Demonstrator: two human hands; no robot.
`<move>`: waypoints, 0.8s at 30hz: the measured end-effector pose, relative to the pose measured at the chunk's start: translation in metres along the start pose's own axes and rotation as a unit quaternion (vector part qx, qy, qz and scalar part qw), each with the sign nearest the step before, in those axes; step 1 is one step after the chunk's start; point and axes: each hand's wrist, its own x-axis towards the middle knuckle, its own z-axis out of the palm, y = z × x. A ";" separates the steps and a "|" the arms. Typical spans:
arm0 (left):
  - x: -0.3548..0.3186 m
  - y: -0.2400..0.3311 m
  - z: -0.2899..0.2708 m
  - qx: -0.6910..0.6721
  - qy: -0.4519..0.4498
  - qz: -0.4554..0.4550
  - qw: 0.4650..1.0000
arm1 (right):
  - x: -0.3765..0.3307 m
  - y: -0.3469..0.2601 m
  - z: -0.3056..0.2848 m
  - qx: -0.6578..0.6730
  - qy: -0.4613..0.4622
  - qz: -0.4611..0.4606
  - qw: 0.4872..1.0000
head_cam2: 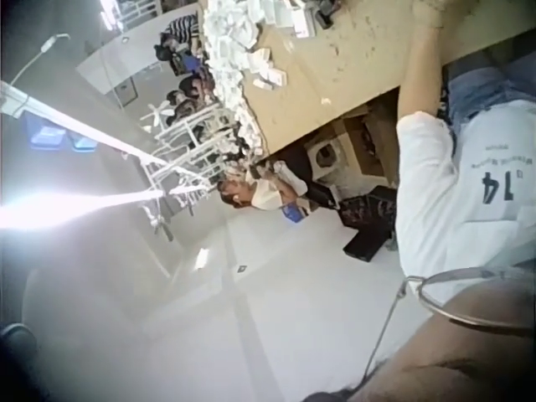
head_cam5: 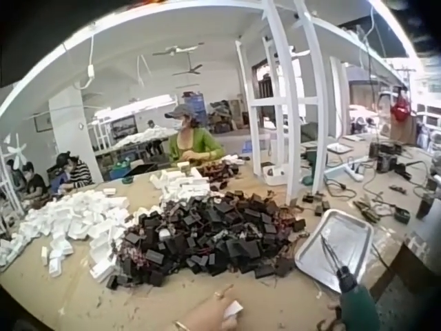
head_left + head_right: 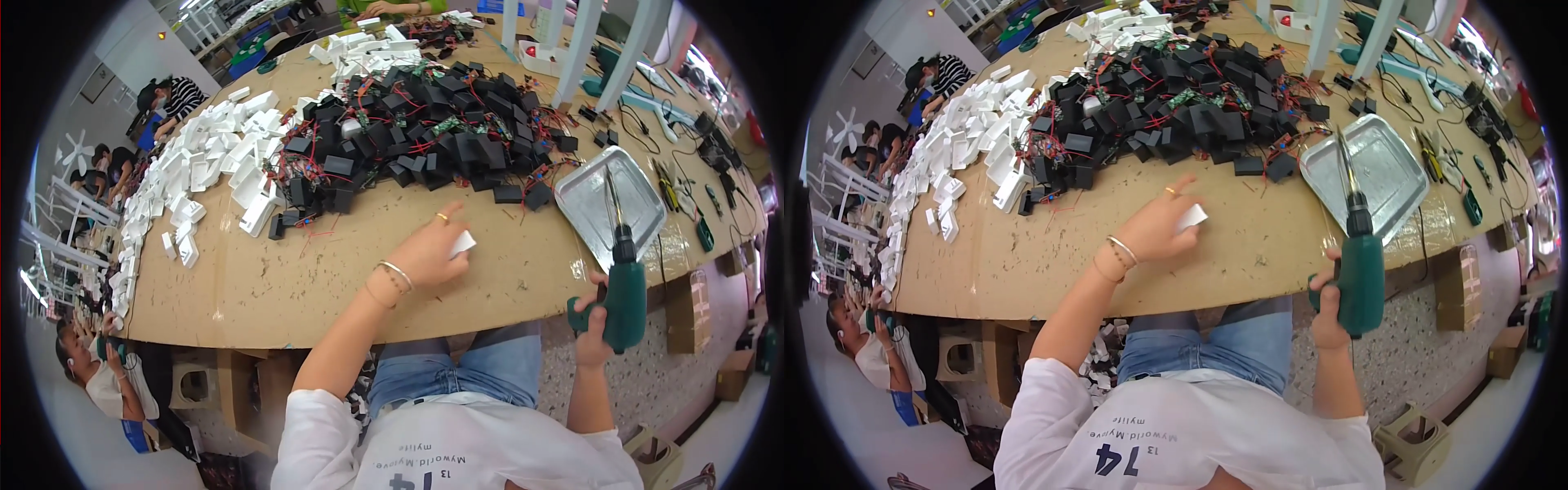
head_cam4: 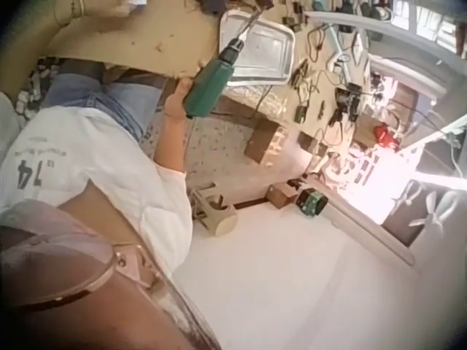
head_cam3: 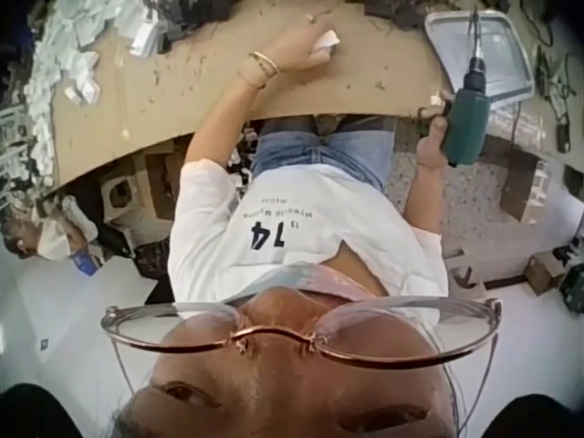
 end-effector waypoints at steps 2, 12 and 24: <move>0.008 -0.002 -0.003 -0.006 -0.076 0.050 0.996 | -0.008 0.007 -0.004 0.003 0.007 -0.008 1.000; -0.004 -0.058 -0.095 0.229 0.436 -0.063 0.868 | -0.011 0.018 -0.005 0.041 0.040 0.088 0.994; -0.030 -0.039 -0.143 -0.226 0.438 -0.090 0.865 | -0.009 0.005 0.020 0.042 0.003 0.087 0.995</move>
